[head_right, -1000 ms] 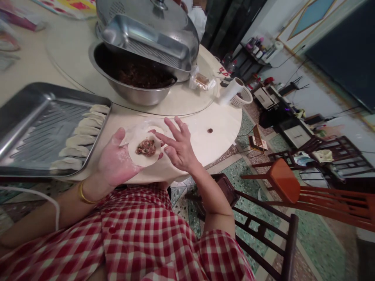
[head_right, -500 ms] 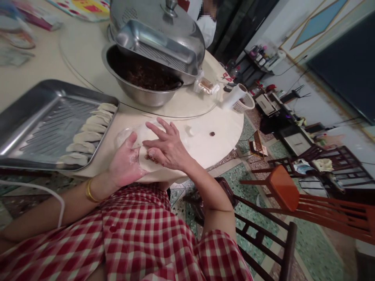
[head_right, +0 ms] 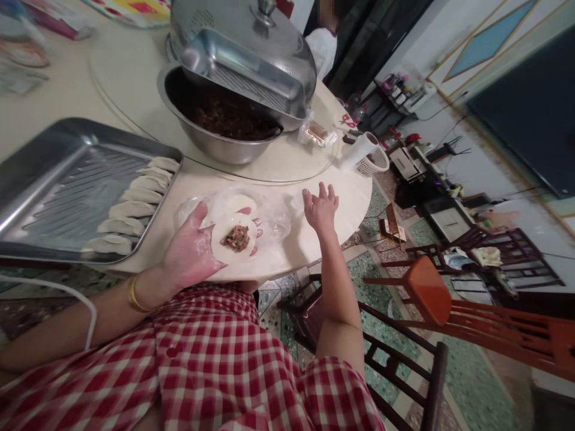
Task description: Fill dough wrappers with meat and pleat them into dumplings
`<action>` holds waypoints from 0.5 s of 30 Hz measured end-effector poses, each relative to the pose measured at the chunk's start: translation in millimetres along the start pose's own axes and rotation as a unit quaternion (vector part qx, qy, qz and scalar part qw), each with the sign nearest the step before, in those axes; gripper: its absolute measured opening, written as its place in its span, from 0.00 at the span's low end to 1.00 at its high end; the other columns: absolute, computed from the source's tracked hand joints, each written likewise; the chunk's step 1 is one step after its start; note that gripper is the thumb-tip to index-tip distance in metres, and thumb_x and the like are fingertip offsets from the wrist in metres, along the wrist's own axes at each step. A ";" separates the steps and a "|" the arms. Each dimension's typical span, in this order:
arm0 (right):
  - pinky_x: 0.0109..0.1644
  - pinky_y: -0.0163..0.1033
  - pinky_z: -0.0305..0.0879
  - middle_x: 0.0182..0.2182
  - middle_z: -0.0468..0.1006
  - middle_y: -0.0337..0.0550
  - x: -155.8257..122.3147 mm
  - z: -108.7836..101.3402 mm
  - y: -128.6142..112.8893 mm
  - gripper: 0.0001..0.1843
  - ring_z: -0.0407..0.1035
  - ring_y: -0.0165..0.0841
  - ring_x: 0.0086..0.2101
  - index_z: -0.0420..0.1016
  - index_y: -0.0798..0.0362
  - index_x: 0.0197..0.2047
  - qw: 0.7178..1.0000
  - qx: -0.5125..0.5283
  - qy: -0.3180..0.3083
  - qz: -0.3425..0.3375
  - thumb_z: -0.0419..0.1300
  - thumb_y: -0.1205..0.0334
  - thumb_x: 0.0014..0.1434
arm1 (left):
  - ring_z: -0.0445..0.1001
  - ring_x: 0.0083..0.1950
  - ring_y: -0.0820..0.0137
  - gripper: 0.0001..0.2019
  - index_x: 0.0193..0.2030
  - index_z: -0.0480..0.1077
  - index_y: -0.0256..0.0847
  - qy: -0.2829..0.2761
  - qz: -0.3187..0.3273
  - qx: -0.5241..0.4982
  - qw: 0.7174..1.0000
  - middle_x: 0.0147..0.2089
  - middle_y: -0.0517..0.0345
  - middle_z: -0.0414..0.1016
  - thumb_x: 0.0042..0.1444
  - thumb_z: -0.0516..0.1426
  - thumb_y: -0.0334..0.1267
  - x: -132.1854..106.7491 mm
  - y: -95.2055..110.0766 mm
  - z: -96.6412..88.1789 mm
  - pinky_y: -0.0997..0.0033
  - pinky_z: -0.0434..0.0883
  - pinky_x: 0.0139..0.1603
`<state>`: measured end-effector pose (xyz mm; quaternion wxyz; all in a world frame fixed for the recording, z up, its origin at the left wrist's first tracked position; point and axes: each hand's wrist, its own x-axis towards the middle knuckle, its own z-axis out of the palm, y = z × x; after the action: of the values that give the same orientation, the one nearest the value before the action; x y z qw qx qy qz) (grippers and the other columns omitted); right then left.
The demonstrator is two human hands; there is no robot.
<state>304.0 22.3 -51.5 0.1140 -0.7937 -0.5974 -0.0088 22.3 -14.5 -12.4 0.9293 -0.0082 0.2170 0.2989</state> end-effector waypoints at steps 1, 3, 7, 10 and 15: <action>0.66 0.67 0.44 0.66 0.61 0.52 1.8 5.2 2.6 0.37 0.47 0.54 0.67 0.81 0.52 0.47 1.000 -0.006 -0.018 0.008 0.34 0.43 0.68 | 0.73 0.56 0.53 0.32 0.64 0.63 0.37 -0.002 -0.003 0.002 1.000 0.52 0.44 0.77 0.64 0.44 0.59 0.8 -0.3 -1.1 0.47 0.67 0.59; 0.66 0.67 0.43 0.67 0.59 0.51 4.4 12.8 3.9 0.36 0.46 0.53 0.67 0.80 0.51 0.49 0.999 -0.014 -0.041 0.015 0.35 0.43 0.68 | 0.73 0.56 0.53 0.32 0.64 0.63 0.37 -0.003 -0.002 0.005 1.000 0.52 0.44 0.77 0.64 0.44 0.59 1.9 -0.4 -2.2 0.47 0.67 0.59; 0.66 0.68 0.42 0.67 0.59 0.53 7.0 13.5 0.2 0.35 0.45 0.55 0.67 0.80 0.52 0.49 0.999 -0.009 -0.036 0.014 0.36 0.44 0.68 | 0.74 0.55 0.53 0.31 0.63 0.65 0.38 -0.017 0.001 0.004 1.000 0.50 0.44 0.78 0.64 0.43 0.58 3.2 0.8 -2.9 0.48 0.68 0.57; 0.66 0.67 0.42 0.66 0.59 0.54 -1.6 -0.8 -9.7 0.37 0.45 0.55 0.67 0.81 0.54 0.47 0.999 0.018 0.044 0.015 0.34 0.44 0.68 | 0.75 0.54 0.54 0.32 0.62 0.66 0.37 -0.004 0.006 0.010 1.000 0.49 0.44 0.78 0.64 0.43 0.59 4.9 2.0 -3.0 0.49 0.68 0.57; 0.66 0.60 0.50 0.66 0.59 0.45 -46.3 -31.6 -58.3 0.37 0.45 0.44 0.68 0.79 0.50 0.48 0.965 0.126 0.114 -0.199 0.30 0.46 0.69 | 0.76 0.51 0.56 0.31 0.62 0.64 0.33 0.020 0.013 0.014 1.000 0.47 0.45 0.79 0.66 0.41 0.56 7.6 1.6 2.2 0.52 0.69 0.57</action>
<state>239.3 -12.3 -17.7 0.2767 -0.6318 -0.7225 -0.0464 27.8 -8.7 -13.3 0.9207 0.0020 0.2396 0.3080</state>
